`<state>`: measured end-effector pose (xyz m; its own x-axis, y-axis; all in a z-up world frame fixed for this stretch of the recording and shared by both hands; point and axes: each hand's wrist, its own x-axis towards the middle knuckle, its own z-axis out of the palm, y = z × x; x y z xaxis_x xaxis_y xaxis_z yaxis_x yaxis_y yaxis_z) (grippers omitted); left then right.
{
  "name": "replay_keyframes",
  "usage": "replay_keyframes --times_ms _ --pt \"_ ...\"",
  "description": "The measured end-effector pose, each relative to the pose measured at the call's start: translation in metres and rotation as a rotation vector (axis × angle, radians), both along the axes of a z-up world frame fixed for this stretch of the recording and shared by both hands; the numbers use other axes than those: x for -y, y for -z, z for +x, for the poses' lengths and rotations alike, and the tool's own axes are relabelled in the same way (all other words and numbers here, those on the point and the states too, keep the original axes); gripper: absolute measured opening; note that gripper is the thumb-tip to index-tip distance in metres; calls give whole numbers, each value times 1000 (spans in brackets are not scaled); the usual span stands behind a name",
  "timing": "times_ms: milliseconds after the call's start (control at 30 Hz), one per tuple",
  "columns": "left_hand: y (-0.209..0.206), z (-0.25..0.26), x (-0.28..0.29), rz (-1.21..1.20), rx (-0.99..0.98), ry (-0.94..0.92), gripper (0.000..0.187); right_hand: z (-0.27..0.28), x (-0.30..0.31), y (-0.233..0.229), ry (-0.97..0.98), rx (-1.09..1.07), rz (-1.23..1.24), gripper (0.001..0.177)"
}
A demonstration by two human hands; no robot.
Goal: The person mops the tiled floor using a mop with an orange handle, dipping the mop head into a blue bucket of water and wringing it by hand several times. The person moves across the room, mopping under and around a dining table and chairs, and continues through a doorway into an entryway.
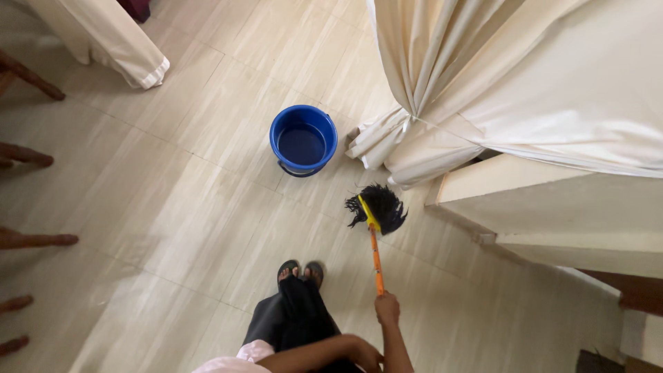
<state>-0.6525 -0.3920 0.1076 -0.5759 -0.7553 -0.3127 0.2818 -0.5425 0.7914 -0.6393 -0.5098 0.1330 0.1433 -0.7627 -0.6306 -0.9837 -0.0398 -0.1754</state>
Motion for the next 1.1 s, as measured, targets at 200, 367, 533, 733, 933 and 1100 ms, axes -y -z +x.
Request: replay_keyframes --times_ms 200,367,533,733,933,1100 --pt "20 111 13 -59 339 -406 39 -43 20 -48 -149 86 -140 48" --pt "30 179 44 437 99 -852 63 -91 25 -90 33 201 -22 51" --pt "21 205 71 485 201 -897 106 -112 26 -113 67 490 79 55" --pt "-15 217 103 398 -101 -1176 53 -80 16 -168 25 563 123 52" --pt "-76 274 97 174 -116 -1295 32 -23 20 -212 10 637 134 46" --pt "-74 305 101 170 -90 -1346 29 11 29 -199 -150 709 38 49"
